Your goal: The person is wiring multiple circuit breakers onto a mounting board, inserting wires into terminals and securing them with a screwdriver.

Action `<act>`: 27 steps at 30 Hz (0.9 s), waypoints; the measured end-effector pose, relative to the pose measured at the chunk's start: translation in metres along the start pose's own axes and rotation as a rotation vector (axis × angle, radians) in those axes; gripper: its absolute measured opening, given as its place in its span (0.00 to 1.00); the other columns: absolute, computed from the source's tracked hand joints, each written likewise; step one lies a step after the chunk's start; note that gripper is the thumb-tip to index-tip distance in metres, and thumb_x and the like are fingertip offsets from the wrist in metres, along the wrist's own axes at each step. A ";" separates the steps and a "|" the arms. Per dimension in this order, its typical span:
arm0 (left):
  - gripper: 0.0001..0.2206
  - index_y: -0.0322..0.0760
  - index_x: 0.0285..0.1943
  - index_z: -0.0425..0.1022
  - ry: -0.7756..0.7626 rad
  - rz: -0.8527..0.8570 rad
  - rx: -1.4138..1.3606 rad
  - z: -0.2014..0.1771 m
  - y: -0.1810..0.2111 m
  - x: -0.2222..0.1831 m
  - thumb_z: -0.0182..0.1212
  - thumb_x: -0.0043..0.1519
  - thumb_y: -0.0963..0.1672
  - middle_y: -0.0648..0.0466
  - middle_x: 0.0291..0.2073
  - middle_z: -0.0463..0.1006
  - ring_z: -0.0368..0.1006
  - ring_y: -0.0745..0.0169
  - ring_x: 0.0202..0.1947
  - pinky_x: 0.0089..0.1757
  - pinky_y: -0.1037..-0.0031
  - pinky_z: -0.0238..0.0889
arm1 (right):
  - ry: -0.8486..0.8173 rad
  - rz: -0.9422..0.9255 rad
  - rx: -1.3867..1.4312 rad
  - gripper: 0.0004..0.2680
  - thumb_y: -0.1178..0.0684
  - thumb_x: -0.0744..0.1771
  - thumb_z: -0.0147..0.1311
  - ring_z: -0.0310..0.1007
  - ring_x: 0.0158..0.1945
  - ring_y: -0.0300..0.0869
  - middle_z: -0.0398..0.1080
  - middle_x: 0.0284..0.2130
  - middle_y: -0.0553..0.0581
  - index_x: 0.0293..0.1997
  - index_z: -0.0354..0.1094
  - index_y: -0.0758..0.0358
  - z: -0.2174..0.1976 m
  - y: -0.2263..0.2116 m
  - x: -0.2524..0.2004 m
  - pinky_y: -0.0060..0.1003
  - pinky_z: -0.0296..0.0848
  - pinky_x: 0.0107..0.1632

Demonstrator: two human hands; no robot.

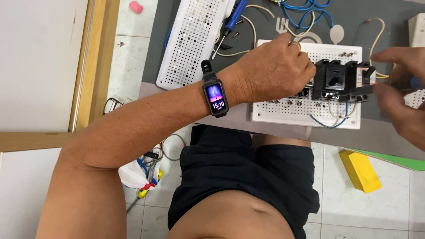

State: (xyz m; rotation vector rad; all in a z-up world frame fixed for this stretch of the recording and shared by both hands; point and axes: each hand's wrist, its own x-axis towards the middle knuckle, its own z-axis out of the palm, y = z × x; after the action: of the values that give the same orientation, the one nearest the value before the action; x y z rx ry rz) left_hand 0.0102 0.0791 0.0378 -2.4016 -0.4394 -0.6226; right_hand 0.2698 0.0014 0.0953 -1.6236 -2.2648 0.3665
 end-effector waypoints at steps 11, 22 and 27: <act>0.24 0.40 0.68 0.60 -0.155 -0.701 -0.733 -0.039 0.039 -0.032 0.56 0.67 0.52 0.42 0.66 0.60 0.57 0.42 0.67 0.61 0.52 0.53 | 0.036 -0.115 -0.442 0.15 0.55 0.66 0.57 0.75 0.35 0.49 0.74 0.33 0.49 0.62 0.70 0.53 -0.022 -0.023 0.006 0.46 0.70 0.36; 0.34 0.38 0.75 0.49 -0.071 -0.709 -0.736 -0.018 0.067 -0.049 0.66 0.67 0.50 0.47 0.72 0.49 0.43 0.41 0.75 0.69 0.47 0.50 | -0.042 -0.242 -0.314 0.12 0.60 0.67 0.52 0.62 0.22 0.53 0.65 0.22 0.60 0.56 0.68 0.64 -0.035 -0.041 0.028 0.49 0.60 0.28; 0.33 0.38 0.74 0.51 -0.036 -0.712 -0.745 -0.020 0.067 -0.049 0.69 0.66 0.47 0.46 0.72 0.50 0.45 0.39 0.74 0.69 0.45 0.53 | 0.076 -0.306 -0.384 0.03 0.59 0.72 0.54 0.67 0.34 0.55 0.70 0.32 0.61 0.44 0.73 0.64 -0.027 -0.035 0.031 0.49 0.61 0.31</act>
State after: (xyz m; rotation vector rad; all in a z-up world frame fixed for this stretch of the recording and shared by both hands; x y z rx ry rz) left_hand -0.0071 0.0081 -0.0064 -2.9244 -1.2959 -1.2173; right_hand 0.2412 0.0200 0.1372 -1.3835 -2.5850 -0.2147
